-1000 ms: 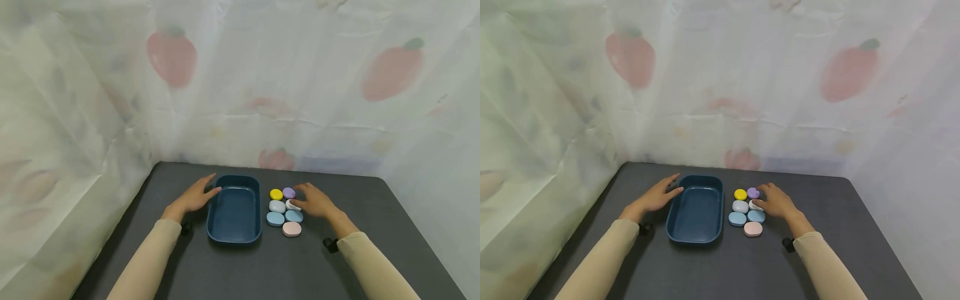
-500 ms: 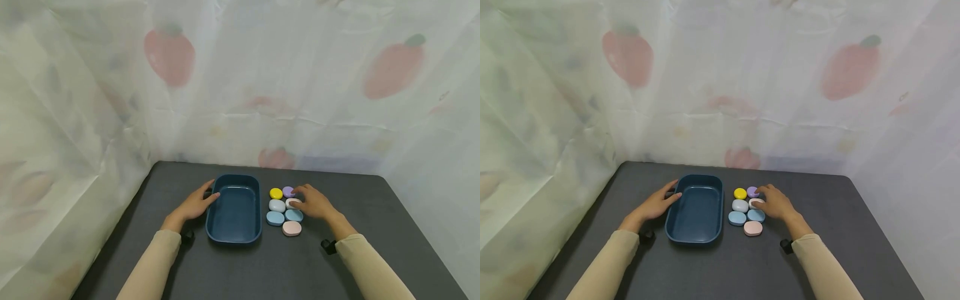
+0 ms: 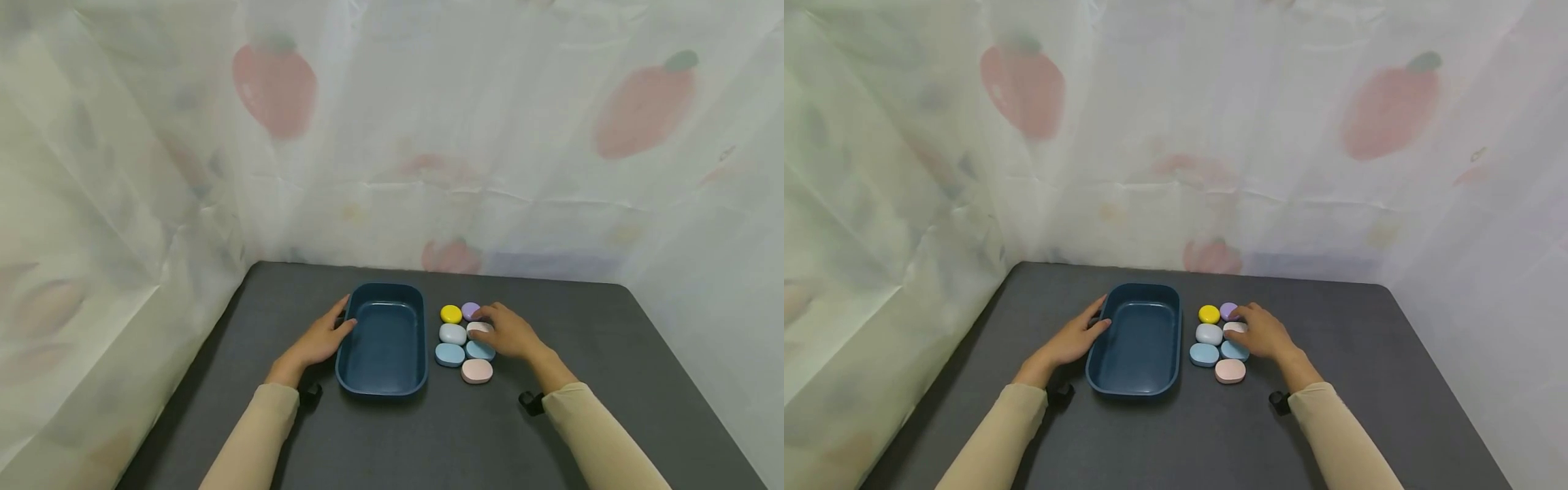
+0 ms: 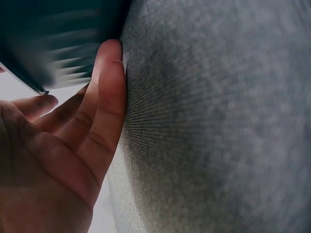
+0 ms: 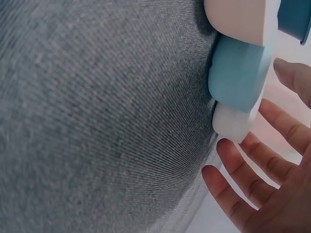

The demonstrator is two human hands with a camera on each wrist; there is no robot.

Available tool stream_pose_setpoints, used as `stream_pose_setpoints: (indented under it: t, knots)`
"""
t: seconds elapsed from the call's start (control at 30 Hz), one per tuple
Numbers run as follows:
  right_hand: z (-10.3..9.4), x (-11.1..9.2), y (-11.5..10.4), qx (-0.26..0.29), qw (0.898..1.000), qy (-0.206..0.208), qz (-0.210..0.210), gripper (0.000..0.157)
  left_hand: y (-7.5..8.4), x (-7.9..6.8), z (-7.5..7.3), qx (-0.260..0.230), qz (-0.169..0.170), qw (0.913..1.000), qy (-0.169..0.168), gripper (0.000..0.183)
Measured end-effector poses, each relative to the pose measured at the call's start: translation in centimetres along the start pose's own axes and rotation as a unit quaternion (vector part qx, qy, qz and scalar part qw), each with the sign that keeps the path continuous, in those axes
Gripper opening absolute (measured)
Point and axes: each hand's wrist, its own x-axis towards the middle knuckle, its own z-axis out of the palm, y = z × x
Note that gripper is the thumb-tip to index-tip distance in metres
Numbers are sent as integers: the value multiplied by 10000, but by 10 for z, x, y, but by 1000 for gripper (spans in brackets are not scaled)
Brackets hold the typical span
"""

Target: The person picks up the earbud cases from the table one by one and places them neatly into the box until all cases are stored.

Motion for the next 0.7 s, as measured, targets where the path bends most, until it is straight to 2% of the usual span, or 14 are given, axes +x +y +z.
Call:
stream_pose_setpoints:
  t: [0.23,0.7]
  knots:
    - [3,0,0,-87,10000,35,30,41,0,-1,3,-56,84,9999,84,67]
    - [6,3,-2,-370,9991,-75,202,45,0,-3,10,-77,82,9999,106,67]
